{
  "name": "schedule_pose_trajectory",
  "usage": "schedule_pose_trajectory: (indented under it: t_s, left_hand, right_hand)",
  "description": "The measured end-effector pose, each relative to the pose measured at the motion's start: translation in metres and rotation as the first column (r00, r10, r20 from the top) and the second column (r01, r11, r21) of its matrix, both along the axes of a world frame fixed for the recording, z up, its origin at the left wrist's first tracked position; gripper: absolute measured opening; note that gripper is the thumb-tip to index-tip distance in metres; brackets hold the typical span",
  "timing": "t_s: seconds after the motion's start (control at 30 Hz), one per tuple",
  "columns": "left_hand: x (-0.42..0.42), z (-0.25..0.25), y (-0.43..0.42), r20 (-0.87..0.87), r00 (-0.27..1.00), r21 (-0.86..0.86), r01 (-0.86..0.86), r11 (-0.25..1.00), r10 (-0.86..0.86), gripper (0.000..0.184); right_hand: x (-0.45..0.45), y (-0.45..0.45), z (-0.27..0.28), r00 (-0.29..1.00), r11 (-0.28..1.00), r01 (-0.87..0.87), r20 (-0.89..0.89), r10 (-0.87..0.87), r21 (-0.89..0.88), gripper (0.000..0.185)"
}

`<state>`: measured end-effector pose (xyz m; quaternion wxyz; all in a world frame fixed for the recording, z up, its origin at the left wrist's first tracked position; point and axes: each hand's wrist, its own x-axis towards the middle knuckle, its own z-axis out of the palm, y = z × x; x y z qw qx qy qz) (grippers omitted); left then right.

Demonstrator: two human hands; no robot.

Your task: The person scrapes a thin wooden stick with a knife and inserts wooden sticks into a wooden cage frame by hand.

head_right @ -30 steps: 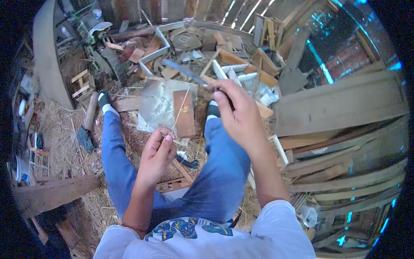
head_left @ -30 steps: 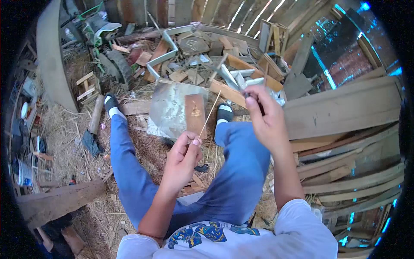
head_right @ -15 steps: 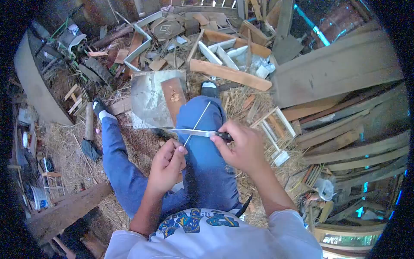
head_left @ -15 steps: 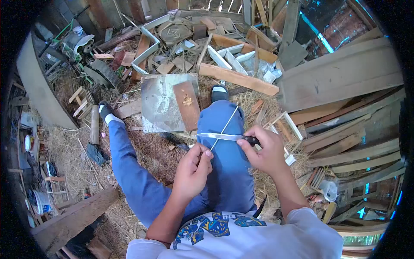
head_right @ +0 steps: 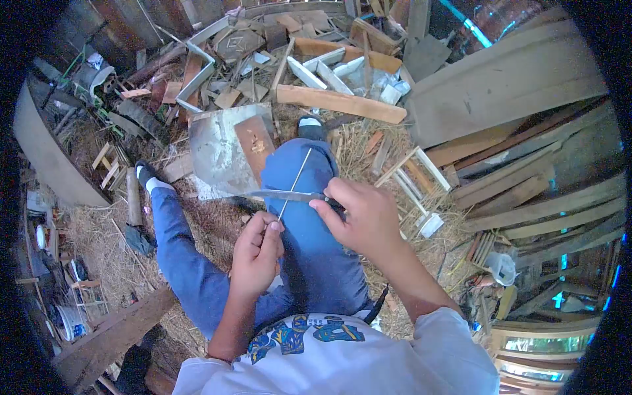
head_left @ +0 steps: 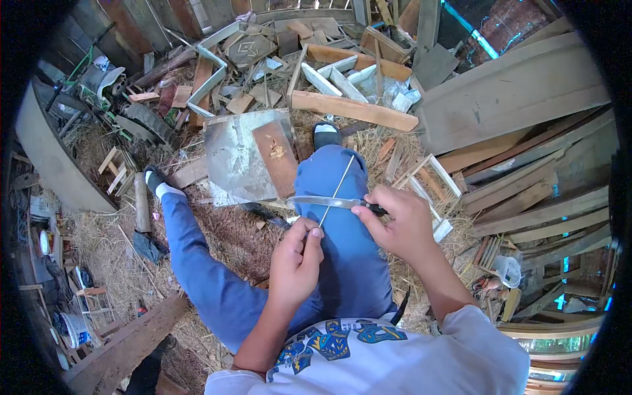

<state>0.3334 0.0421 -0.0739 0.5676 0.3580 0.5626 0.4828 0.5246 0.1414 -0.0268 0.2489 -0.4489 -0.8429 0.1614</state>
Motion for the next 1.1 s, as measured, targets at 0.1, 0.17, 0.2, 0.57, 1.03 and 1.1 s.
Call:
schedule_pose_trajectory:
  t_s: [0.1, 0.17, 0.2, 0.57, 1.03, 1.1]
  left_hand:
    - [0.0, 0.002, 0.0, -0.054, 0.999, 0.025, -0.008, 1.0, 0.009, 0.015]
    - [0.0, 0.002, 0.0, -0.066, 0.998, 0.015, -0.005, 1.0, 0.006, 0.015]
    - [0.0, -0.001, 0.0, -0.064, 0.998, 0.029, -0.01, 1.0, 0.012, 0.015]
    - [-0.005, -0.003, -0.016, -0.035, 0.998, -0.045, -0.048, 0.998, 0.046, 0.015]
    - [-0.021, -0.006, -0.048, -0.219, 0.974, -0.016, -0.07, 0.997, 0.065, 0.013]
    - [-0.023, 0.002, -0.053, -0.24, 0.968, 0.003, -0.078, 0.997, 0.077, 0.013]
  right_hand:
    - [-0.002, -0.003, 0.003, 0.999, 0.999, 0.041, 0.021, -0.04, -0.033, 0.029]
    - [-0.002, -0.004, 0.001, 0.999, 0.999, 0.044, 0.021, -0.043, -0.022, 0.029]
    - [-0.002, -0.004, 0.0, 0.999, 0.999, 0.044, 0.019, -0.043, -0.012, 0.029]
    - [-0.008, -0.01, -0.002, 0.997, 0.997, 0.071, -0.008, -0.071, 0.012, 0.031]
    - [-0.01, -0.013, -0.005, 0.996, 0.996, 0.086, -0.002, -0.086, 0.016, 0.03]
    - [-0.011, -0.014, -0.004, 0.996, 0.995, 0.091, -0.01, -0.091, 0.03, 0.029]
